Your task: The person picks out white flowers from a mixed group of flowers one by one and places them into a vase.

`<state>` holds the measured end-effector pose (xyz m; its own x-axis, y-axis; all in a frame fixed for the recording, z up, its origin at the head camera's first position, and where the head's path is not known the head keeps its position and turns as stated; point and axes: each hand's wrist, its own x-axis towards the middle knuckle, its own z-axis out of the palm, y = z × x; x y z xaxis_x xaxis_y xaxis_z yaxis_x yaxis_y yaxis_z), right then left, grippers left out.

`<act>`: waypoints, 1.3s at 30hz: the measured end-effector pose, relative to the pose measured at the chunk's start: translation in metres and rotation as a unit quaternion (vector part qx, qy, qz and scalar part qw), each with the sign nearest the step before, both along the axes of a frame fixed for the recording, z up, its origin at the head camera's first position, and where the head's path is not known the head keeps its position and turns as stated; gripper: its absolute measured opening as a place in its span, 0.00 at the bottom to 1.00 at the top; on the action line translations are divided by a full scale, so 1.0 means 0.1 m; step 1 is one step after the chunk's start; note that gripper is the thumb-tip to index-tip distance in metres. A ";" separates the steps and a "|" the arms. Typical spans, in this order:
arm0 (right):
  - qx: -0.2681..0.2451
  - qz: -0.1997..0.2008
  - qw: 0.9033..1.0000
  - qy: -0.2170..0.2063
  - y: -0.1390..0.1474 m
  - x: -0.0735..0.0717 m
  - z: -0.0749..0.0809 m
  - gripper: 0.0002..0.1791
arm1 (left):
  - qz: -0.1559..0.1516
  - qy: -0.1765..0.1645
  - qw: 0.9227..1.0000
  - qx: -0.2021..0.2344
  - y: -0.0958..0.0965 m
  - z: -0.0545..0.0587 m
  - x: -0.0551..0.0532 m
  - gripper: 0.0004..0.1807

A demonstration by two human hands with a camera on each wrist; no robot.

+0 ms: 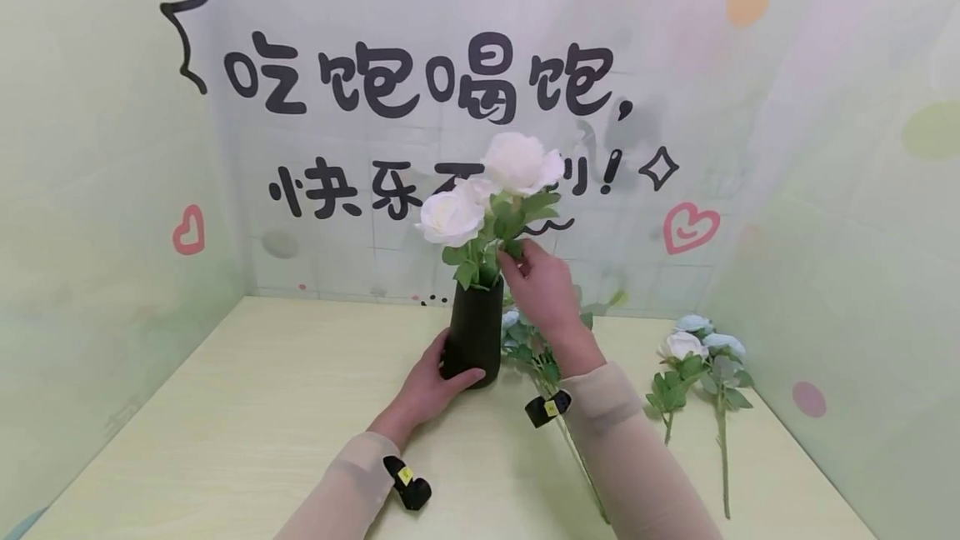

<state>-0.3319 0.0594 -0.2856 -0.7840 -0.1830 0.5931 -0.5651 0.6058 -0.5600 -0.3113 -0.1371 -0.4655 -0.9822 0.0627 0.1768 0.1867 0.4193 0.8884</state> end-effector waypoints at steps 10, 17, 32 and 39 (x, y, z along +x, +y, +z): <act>0.081 -0.006 0.996 -0.038 -0.08 -0.05 -0.17 0.12 | 0.002 0.000 1.000 0.002 0.01 -0.01 -0.01 0.55; 0.119 0.013 0.992 -0.037 -0.09 -0.01 -0.16 0.12 | 0.004 0.000 1.000 0.000 0.01 0.00 0.01 0.55; 0.167 0.033 0.985 0.029 -0.05 0.11 -0.26 0.18 | -0.003 0.008 1.000 0.003 0.00 -0.03 0.00 0.53; 0.137 0.025 0.990 -0.013 0.00 0.14 -0.27 0.23 | -0.002 0.003 1.000 -0.001 -0.01 0.00 0.00 0.53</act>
<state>-0.3177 0.0592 -0.3124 -0.7844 -0.3737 0.4951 -0.5857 0.7090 -0.3928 -0.3113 -0.1377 -0.4659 -0.9811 0.0668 0.1816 0.1927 0.4209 0.8864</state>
